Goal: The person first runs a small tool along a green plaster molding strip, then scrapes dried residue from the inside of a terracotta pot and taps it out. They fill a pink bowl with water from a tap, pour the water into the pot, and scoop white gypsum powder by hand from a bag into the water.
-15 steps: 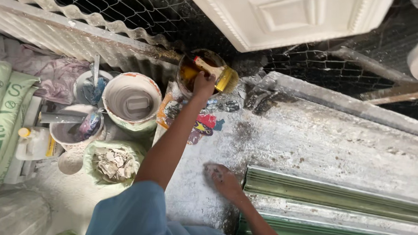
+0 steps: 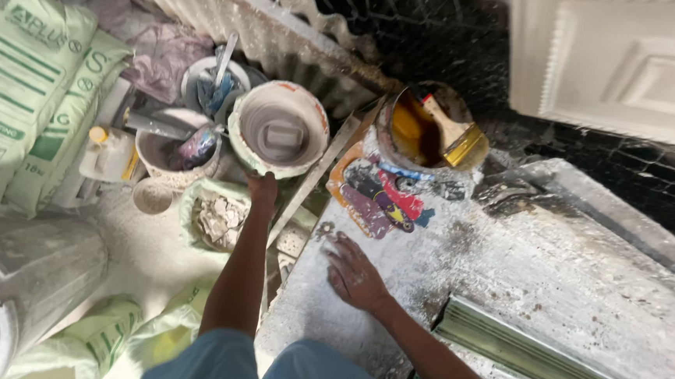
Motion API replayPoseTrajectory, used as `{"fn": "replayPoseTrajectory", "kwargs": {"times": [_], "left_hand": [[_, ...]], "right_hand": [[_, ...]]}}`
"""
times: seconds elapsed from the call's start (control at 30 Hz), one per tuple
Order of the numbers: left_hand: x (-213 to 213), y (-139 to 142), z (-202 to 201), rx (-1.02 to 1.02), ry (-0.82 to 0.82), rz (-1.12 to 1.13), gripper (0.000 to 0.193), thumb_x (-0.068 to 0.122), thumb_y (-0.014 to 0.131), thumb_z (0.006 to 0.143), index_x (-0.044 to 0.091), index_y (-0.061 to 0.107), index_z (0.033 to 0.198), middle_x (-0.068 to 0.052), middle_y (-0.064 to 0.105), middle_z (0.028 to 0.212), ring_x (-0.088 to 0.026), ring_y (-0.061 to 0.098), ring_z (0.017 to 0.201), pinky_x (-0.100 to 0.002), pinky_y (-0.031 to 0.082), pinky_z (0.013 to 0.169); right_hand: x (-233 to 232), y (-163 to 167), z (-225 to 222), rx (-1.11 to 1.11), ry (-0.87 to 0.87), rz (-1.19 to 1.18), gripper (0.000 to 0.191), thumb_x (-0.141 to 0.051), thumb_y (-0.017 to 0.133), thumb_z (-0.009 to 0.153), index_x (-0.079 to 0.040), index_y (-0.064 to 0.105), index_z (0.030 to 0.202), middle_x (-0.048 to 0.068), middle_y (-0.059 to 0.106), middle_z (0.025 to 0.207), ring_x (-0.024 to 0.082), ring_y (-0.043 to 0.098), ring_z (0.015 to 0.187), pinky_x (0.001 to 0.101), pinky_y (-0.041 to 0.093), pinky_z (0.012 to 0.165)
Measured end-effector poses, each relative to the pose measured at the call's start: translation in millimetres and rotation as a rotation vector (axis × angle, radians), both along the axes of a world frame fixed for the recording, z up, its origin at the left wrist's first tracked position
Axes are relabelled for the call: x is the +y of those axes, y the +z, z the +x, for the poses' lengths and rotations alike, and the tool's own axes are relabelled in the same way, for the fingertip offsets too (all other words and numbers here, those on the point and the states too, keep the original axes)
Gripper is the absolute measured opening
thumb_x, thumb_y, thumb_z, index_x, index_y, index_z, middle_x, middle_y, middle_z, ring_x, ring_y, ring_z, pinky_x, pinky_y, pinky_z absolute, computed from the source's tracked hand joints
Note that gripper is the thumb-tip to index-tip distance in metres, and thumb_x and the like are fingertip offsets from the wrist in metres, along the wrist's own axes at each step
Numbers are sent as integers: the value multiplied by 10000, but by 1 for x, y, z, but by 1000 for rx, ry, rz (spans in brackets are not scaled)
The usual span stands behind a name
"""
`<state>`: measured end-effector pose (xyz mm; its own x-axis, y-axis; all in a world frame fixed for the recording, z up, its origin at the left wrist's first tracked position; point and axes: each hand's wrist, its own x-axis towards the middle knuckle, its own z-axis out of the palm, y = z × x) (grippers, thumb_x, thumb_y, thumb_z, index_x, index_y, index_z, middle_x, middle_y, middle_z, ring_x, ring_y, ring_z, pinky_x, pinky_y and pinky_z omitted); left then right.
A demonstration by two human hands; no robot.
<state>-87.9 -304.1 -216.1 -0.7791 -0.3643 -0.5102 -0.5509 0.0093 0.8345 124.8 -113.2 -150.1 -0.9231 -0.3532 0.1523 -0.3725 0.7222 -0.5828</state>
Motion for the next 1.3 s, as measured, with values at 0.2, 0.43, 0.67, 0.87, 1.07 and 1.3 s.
{"fn": "replayPoseTrajectory", "kwargs": {"times": [0.2, 0.43, 0.67, 0.87, 1.07, 1.3], "left_hand": [[-14, -48, -42, -485, -245, 288, 469, 116, 549, 910, 174, 538, 1375, -175, 578, 1099, -304, 563, 932, -490, 469, 741], [-1, -67, -82, -256, 218, 943, 384, 249, 588, 879, 114, 500, 1227, -110, 591, 935, -300, 613, 721, -420, 494, 548], [8, -62, -43, -72, 231, 149, 382, 72, 769, 868, -57, 521, 1128, -141, 615, 1023, -216, 588, 836, -389, 539, 693], [-16, 8, 77, 228, 131, 533, 424, -26, 659, 896, -42, 441, 1259, -175, 581, 1182, -230, 617, 990, -378, 592, 793], [-81, 107, 218, 283, -77, 508, 678, -36, 587, 892, 60, 266, 1482, -186, 582, 1285, -256, 655, 1113, -375, 609, 901], [-111, 150, 382, 199, -208, 501, 737, -2, 589, 904, 89, 243, 1549, -213, 617, 1246, -266, 671, 1050, -386, 621, 830]], "right_hand": [[-13, -32, -16, 8, -31, 40, 437, -132, 610, 923, 8, 581, 1336, 193, 596, 1358, 405, 546, 1339, 510, 432, 1160], [-18, -49, -31, 1, -52, 34, 417, -142, 601, 927, 8, 591, 1316, 185, 642, 1309, 397, 582, 1306, 506, 450, 1130], [-14, -47, -4, 17, -74, 28, 397, -115, 592, 922, -6, 605, 1304, 180, 649, 1312, 388, 587, 1310, 487, 462, 1129], [3, -24, 60, 89, -76, -2, 408, -78, 587, 891, -6, 612, 1291, 181, 652, 1300, 387, 576, 1319, 480, 457, 1130], [-14, 2, 119, 125, -237, -390, 312, -40, 530, 923, -33, 631, 1219, 216, 648, 1251, 385, 630, 1179, 429, 490, 1051], [-26, 94, 169, 160, -142, -191, 275, -126, 575, 995, -26, 627, 1246, 192, 660, 1209, 399, 636, 1153, 459, 494, 1063]]}}
